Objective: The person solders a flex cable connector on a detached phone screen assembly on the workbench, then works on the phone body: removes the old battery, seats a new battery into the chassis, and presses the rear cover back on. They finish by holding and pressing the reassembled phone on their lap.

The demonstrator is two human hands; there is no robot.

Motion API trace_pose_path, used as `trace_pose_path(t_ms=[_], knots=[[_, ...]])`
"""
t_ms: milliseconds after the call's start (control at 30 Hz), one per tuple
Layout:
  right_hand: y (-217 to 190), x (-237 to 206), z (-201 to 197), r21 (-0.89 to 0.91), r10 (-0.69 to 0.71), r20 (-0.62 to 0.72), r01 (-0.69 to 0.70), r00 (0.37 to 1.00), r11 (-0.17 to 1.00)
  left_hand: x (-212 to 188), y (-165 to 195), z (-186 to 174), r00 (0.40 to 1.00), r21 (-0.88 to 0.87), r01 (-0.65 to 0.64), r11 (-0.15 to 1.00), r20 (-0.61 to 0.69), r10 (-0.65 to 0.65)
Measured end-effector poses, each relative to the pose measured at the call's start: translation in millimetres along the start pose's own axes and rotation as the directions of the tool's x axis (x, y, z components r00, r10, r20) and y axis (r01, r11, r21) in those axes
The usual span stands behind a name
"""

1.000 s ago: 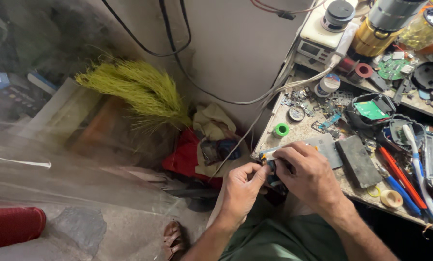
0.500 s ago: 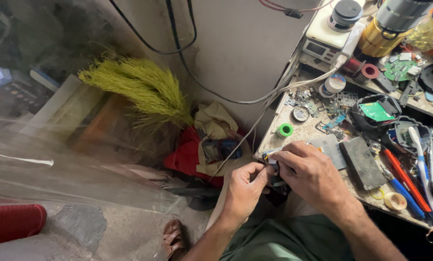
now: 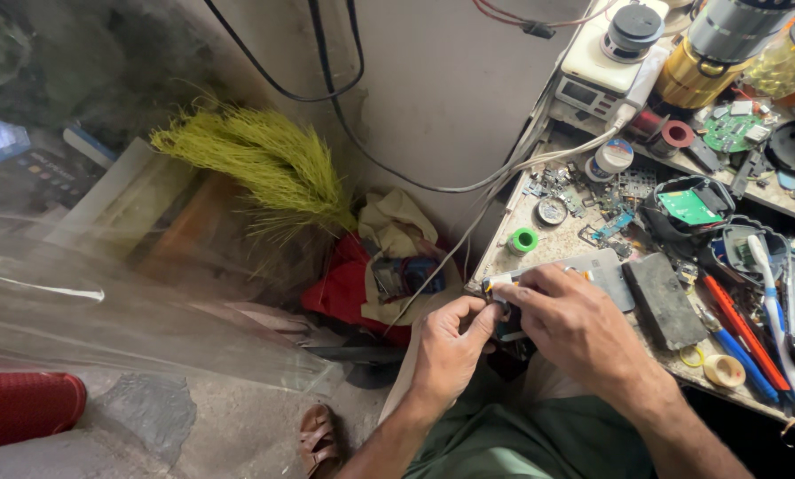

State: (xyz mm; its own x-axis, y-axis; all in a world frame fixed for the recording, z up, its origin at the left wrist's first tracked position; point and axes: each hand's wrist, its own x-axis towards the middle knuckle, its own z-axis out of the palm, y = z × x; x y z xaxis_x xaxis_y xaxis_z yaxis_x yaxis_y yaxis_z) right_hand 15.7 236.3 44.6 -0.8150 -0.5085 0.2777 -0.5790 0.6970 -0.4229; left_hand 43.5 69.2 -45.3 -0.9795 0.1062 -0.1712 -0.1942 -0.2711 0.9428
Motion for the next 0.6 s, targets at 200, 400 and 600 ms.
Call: trace_pose_path(t_ms=[200, 400, 600], knots=[[5, -10, 2, -0.013, -0.034, -0.028, 0.034, 0.999, 0.999, -1, 1, 1, 0.999, -0.021, 0.032, 0.999, 0.000, -0.032], [11, -13, 3, 0.055, -0.024, -0.034, 0.026, 0.999, 0.998, 2, -10, 6, 0.998, -0.216, 0.064, 0.974, -0.006, -0.067], [4, -6, -12, 0.128, 0.042, -0.179, -0.019, 0.983, 0.992, -3, -4, 10, 0.998, -0.171, 0.005, 0.985, -0.053, -0.015]])
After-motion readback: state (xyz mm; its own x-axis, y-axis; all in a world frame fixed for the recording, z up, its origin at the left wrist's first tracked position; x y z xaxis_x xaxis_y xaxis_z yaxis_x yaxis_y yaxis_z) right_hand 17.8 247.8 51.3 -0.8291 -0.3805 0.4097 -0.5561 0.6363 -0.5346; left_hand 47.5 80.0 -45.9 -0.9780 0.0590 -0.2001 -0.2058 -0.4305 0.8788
